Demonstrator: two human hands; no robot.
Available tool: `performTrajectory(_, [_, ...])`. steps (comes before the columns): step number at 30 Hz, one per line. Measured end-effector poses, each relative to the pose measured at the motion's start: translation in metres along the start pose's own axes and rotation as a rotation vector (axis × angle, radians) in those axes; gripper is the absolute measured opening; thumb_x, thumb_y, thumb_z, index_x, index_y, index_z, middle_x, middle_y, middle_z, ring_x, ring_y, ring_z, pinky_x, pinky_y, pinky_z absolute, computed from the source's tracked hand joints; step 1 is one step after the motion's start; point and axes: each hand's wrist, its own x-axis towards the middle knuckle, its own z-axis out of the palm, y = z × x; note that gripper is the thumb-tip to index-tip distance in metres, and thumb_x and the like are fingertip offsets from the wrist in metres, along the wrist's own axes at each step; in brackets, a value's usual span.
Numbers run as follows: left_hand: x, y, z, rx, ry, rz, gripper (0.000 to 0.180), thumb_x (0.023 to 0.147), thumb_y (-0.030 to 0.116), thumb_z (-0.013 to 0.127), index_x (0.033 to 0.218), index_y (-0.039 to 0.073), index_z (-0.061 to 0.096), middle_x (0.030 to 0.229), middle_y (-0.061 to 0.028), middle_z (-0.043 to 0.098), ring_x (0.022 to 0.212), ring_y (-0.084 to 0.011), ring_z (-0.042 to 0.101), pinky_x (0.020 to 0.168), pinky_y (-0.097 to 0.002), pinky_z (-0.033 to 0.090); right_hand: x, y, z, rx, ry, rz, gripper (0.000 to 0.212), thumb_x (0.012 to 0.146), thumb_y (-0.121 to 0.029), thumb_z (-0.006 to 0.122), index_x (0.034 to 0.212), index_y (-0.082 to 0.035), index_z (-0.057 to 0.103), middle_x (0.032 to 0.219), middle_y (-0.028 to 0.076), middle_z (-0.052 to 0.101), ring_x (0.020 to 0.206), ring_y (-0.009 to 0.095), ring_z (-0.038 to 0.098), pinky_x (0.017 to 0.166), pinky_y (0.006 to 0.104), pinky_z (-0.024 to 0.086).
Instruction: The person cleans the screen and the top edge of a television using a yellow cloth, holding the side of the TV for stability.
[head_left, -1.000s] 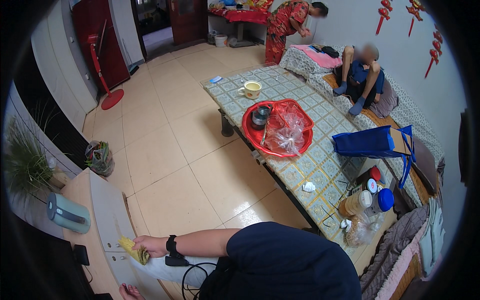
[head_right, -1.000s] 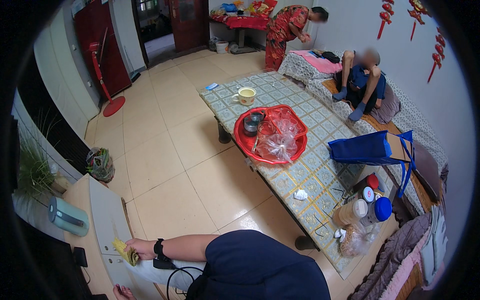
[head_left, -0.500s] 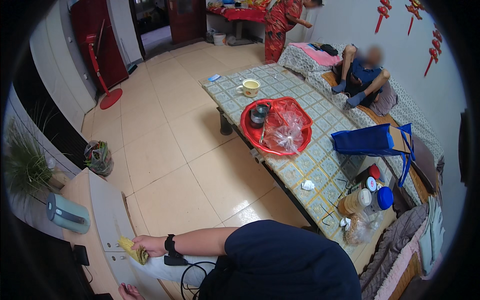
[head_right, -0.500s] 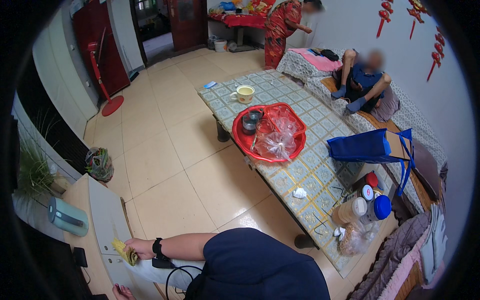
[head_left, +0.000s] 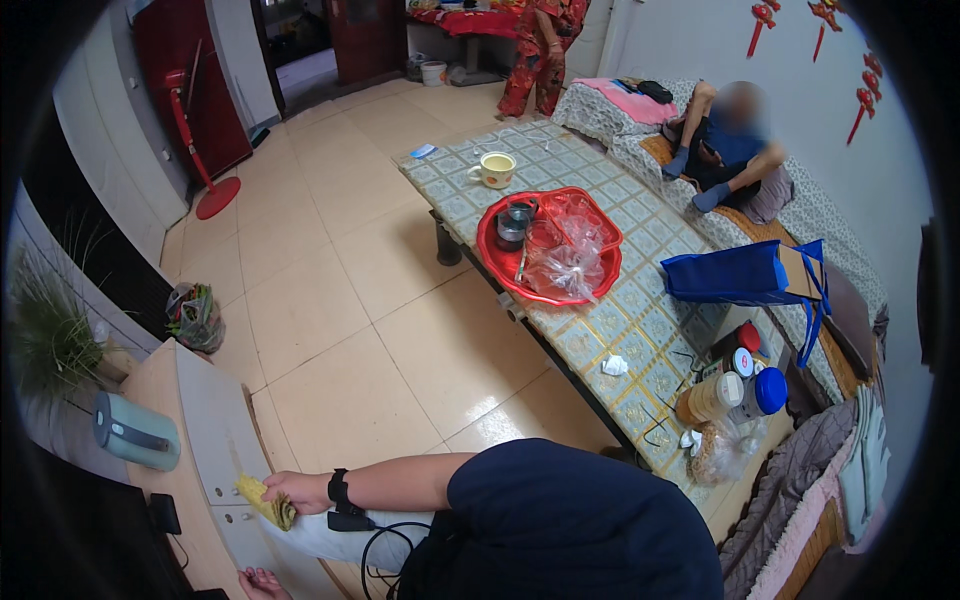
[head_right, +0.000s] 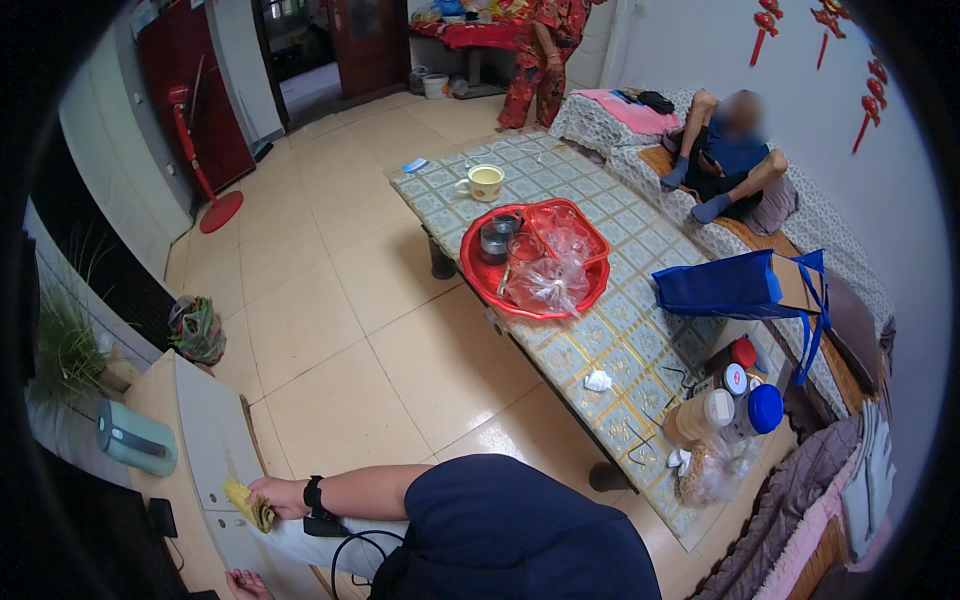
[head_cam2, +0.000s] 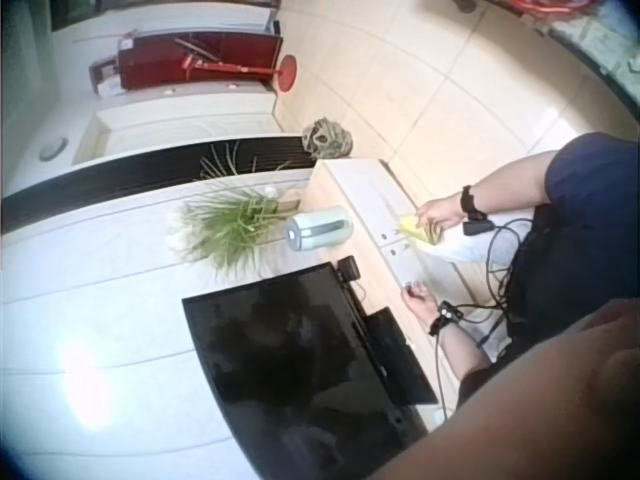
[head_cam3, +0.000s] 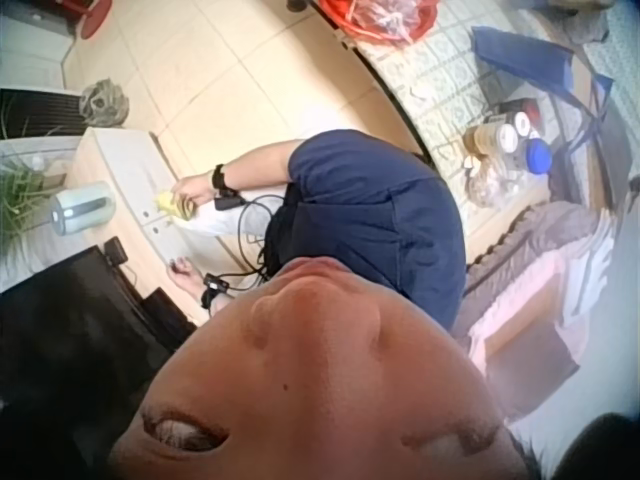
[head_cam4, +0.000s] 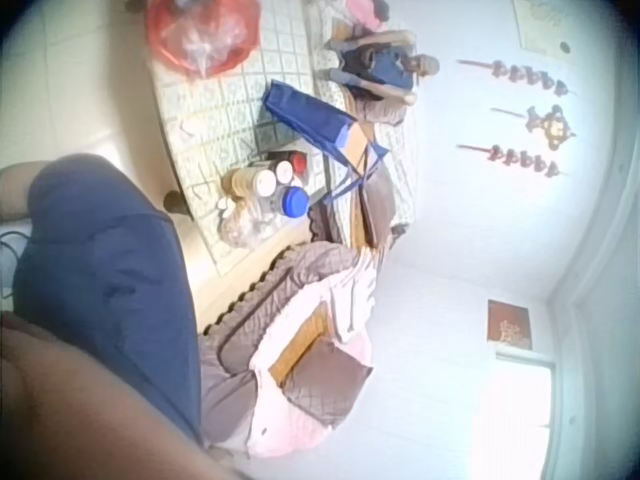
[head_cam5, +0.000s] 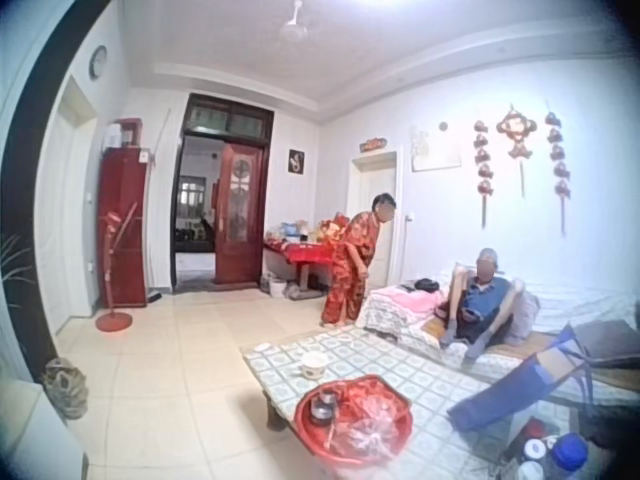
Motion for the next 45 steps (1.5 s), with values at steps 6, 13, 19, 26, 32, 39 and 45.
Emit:
performTrajectory(6, [-0.024,0.005,0.024,-0.133,0.082,0.01,0.031,0.096,0.023,0.051,0.068,0.015,0.041,0.059,0.0012,0.038,0.058,-0.0149,0.04,0.063,-0.0326,0.042,0.006,0.008,-0.013,0.023,-0.015,0.004,0.023,0.092,-0.008,0.055,0.114,0.001,0.053,0.101,0.006,0.062,0.091,0.015,0.063,0.077,0.0304,0.051])
performTrajectory(13, [-0.061,-0.002,-0.023,-0.175,0.171,0.146,0.028,0.099,0.024,0.047,0.074,0.013,0.044,0.063,-0.0005,0.042,0.06,-0.0166,0.042,0.064,-0.0336,0.042,0.022,0.035,-0.002,-0.034,-0.038,0.077,0.021,0.092,-0.008,0.055,0.111,0.0,0.054,0.1,0.006,0.061,0.091,0.015,0.062,0.08,0.0307,0.05])
performTrajectory(19, [-0.094,-0.017,-0.115,-0.136,0.297,0.37,0.029,0.101,0.033,0.048,0.079,0.015,0.049,0.069,0.0043,0.041,0.064,-0.0099,0.04,0.064,-0.0266,0.039,0.037,0.087,0.013,-0.158,-0.098,0.219,0.019,0.092,-0.01,0.058,0.109,-0.004,0.057,0.098,0.006,0.063,0.089,0.015,0.062,0.079,0.0319,0.051])
performTrajectory(26, [-0.161,0.021,-0.141,-0.242,0.53,0.522,0.031,0.104,0.028,0.043,0.077,0.014,0.046,0.067,0.0026,0.039,0.061,-0.0103,0.041,0.06,-0.0267,0.041,0.038,0.106,0.08,-0.496,-0.035,0.398,0.022,0.093,-0.009,0.055,0.113,-0.003,0.057,0.097,0.007,0.064,0.086,0.018,0.064,0.076,0.0328,0.054])
performTrajectory(32, [-0.226,-0.002,-0.173,-0.191,0.811,0.543,0.026,0.104,0.026,0.043,0.093,0.007,0.057,0.096,-0.0073,0.066,0.073,-0.01,0.056,0.071,-0.0267,0.048,0.055,0.161,0.113,-0.629,-0.195,0.574,0.02,0.096,-0.008,0.054,0.115,-0.002,0.056,0.098,0.006,0.065,0.087,0.015,0.064,0.076,0.03,0.053])
performTrajectory(39, [-0.253,-0.02,-0.174,-0.31,1.006,0.597,0.033,0.102,0.031,0.049,0.082,0.006,0.058,0.088,-0.0083,0.067,0.069,-0.012,0.057,0.069,-0.0265,0.047,0.066,0.231,0.112,-0.768,-0.428,0.664,0.021,0.096,-0.009,0.055,0.116,-0.002,0.057,0.101,0.004,0.064,0.088,0.011,0.061,0.078,0.0269,0.05])
performTrajectory(45, [-0.314,-0.062,-0.163,-0.325,1.131,0.58,0.05,0.101,0.041,0.049,0.06,0.011,0.045,0.068,-0.0075,0.059,0.063,-0.0197,0.056,0.063,-0.0304,0.046,0.046,0.258,0.117,-0.707,-0.503,0.886,0.021,0.096,-0.009,0.056,0.115,-0.002,0.058,0.102,0.005,0.064,0.09,0.014,0.063,0.079,0.0294,0.051])
